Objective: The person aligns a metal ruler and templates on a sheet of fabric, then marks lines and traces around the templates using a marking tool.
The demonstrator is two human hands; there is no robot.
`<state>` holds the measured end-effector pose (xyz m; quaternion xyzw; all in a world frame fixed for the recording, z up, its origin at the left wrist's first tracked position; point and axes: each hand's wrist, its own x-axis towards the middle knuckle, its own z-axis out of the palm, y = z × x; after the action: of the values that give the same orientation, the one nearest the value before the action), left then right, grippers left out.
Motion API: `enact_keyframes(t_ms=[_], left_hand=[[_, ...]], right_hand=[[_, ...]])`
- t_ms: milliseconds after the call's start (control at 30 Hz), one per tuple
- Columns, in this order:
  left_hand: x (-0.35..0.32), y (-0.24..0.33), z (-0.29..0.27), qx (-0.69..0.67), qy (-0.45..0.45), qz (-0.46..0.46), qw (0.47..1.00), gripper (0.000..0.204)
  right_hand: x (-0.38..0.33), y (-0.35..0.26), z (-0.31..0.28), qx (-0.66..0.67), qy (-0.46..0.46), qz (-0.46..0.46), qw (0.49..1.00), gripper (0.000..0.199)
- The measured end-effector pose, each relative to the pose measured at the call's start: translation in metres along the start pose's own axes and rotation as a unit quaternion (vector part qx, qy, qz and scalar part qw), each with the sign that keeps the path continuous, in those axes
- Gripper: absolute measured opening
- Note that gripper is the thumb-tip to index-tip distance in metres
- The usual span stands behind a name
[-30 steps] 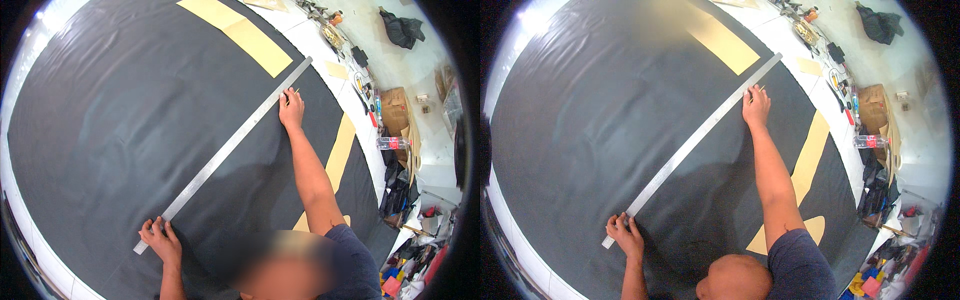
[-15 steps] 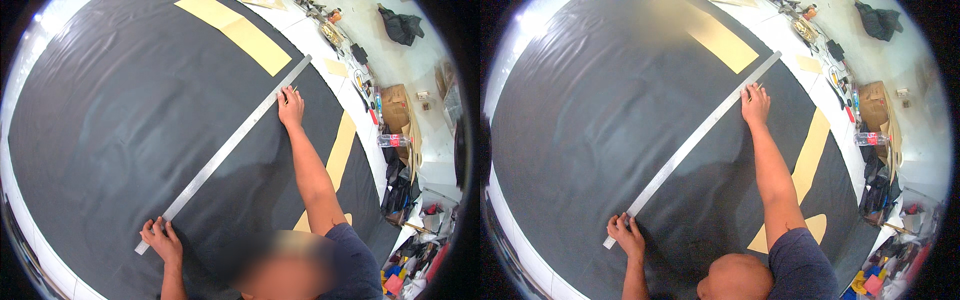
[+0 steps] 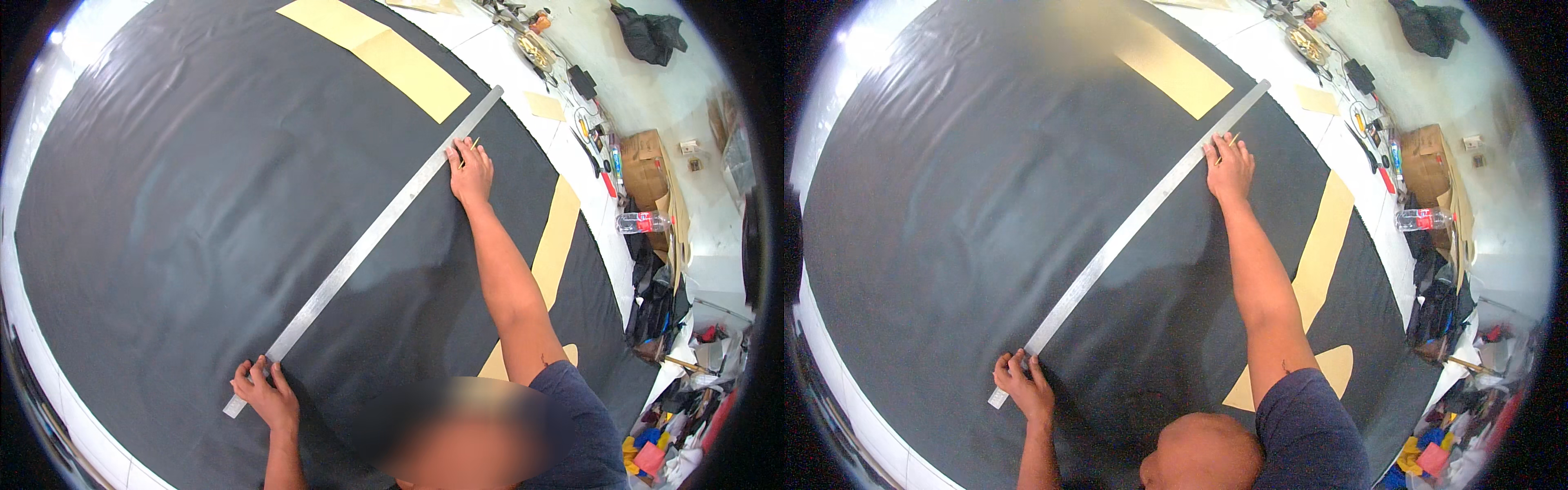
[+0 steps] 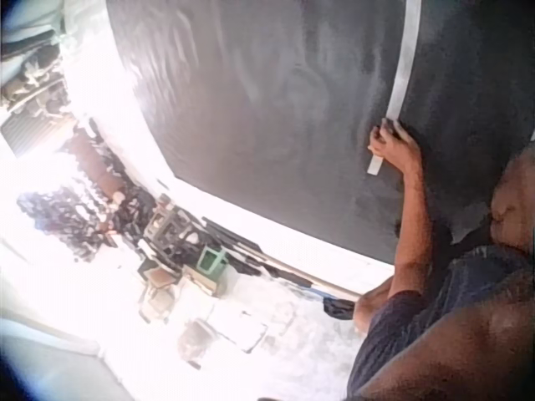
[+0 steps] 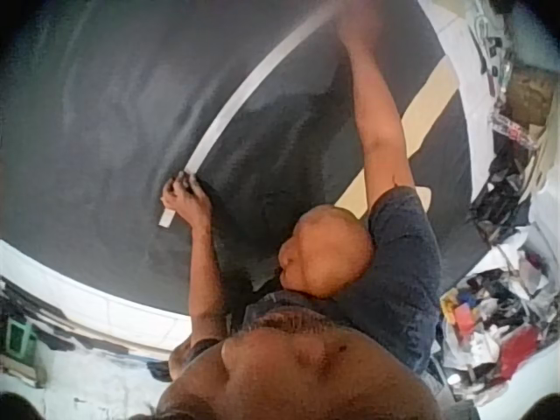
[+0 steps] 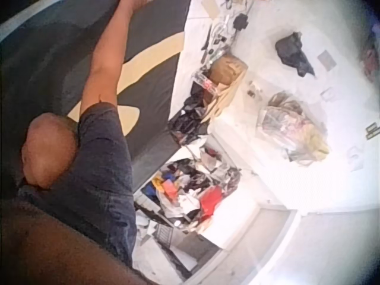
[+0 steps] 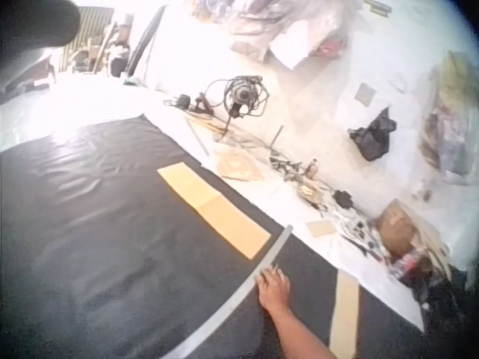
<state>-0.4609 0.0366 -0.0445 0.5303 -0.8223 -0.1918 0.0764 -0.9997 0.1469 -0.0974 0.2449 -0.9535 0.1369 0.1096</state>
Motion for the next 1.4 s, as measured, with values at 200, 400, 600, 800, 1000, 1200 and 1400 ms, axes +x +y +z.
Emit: enact_keyframes(t_ms=[200,400,600,800,1000,1200,1400], left_hand=[[0.001,-0.001,0.0,0.0,0.003,-0.001,1.0,0.027],[0.001,0.001,-0.001,-0.008,0.001,0.001,1.0,0.027],[-0.001,0.001,-0.003,-0.005,0.002,-0.003,1.0,0.027],[0.005,0.011,-0.006,-0.015,0.013,-0.001,1.0,0.033],[0.016,0.07,-0.009,-0.101,-0.089,0.134,0.982,0.051],[0.02,0.131,0.015,-0.064,-0.152,0.219,0.962,0.074],[0.029,0.142,0.028,-0.006,-0.18,0.205,0.962,0.088]], right_hand=[[0.001,0.002,0.003,0.007,-0.002,0.0,1.0,0.046],[0.002,0.008,0.005,0.009,0.004,0.002,1.0,0.047],[-0.002,0.002,0.006,0.018,0.008,0.004,1.0,0.045],[0.003,-0.005,-0.013,0.166,0.099,0.015,0.981,0.042],[-0.07,-0.106,-0.056,0.384,-0.072,-0.047,0.919,0.031],[-0.135,-0.178,-0.074,0.496,-0.348,-0.058,0.794,0.024],[-0.146,-0.18,-0.072,0.441,-0.326,-0.177,0.817,0.021]])
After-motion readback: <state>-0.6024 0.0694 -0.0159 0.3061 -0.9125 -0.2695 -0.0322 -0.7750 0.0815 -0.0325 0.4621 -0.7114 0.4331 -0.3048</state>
